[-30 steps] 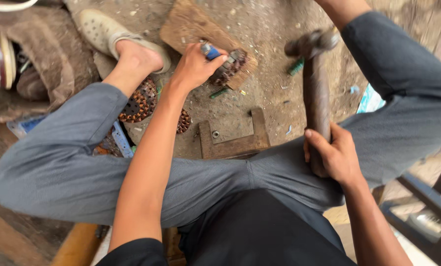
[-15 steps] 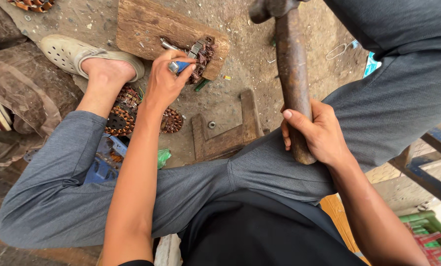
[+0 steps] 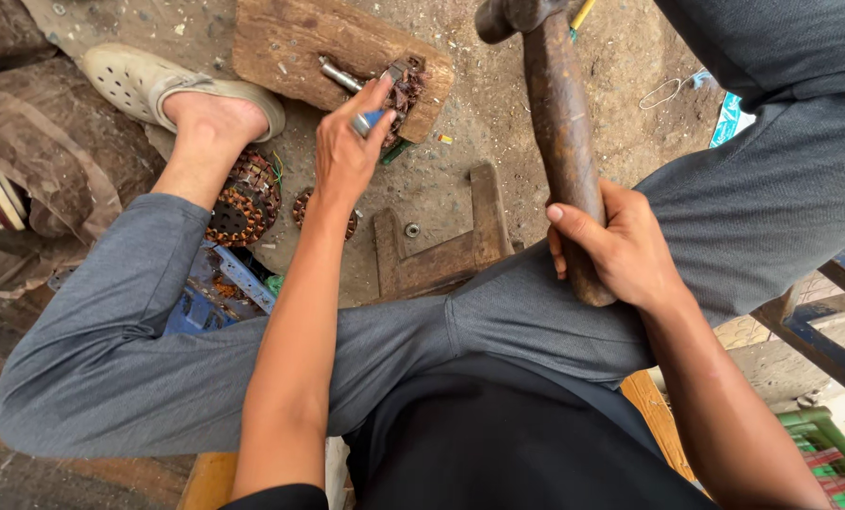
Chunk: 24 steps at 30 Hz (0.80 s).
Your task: The person sits cross-legged on a chair and uses a hammer and a chisel to shape a small metal part placed on a wooden block. They repeatedly strike the chisel with the hammer, occasionally repositioning the part and adjusting the chisel angle.
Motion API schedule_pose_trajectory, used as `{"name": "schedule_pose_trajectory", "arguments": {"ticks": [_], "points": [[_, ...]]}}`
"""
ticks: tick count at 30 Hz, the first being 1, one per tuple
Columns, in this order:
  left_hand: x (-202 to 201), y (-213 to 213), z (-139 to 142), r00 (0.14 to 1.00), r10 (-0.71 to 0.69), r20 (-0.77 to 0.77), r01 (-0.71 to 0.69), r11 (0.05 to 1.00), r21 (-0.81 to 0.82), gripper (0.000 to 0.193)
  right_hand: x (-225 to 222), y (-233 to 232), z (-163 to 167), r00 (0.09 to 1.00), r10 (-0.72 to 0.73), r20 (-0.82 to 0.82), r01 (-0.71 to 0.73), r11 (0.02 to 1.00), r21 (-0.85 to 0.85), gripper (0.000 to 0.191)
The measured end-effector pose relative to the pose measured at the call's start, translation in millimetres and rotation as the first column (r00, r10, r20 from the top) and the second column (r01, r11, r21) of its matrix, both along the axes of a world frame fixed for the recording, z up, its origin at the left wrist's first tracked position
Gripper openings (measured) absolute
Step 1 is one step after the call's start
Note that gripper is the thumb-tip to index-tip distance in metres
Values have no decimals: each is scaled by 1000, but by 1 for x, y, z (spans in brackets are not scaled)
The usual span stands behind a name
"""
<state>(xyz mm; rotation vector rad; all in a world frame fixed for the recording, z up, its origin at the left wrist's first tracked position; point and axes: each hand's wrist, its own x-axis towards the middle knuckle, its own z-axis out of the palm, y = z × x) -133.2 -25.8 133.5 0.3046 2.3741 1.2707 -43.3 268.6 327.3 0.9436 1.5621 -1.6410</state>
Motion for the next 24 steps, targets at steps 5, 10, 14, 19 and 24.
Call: {"name": "schedule_pose_trajectory", "arguments": {"ticks": [5, 10, 14, 19, 24], "points": [[-7, -1, 0, 968, 155, 196, -138, 986, -98, 48, 3, -6, 4, 1000, 6, -30, -5, 1000, 12, 24], [-11, -10, -17, 953, 191, 235, -159, 976, -147, 48, 3, -13, 5, 999, 30, -30, -28, 999, 42, 27], [-19, -20, -36, 919, 245, 309, -266, 964, 26, 38, 0, -18, 7, 998, 49, -33, -47, 997, 62, 27], [-25, -34, -25, 893, 330, 305, -422, 849, 317, 19, -6, -21, 10, 996, 86, -35, -82, 993, 86, 26], [-31, -41, 14, 839, 420, 346, -534, 759, 373, 11, -10, -20, 8, 998, 67, -1, -67, 996, 60, 26]]}}
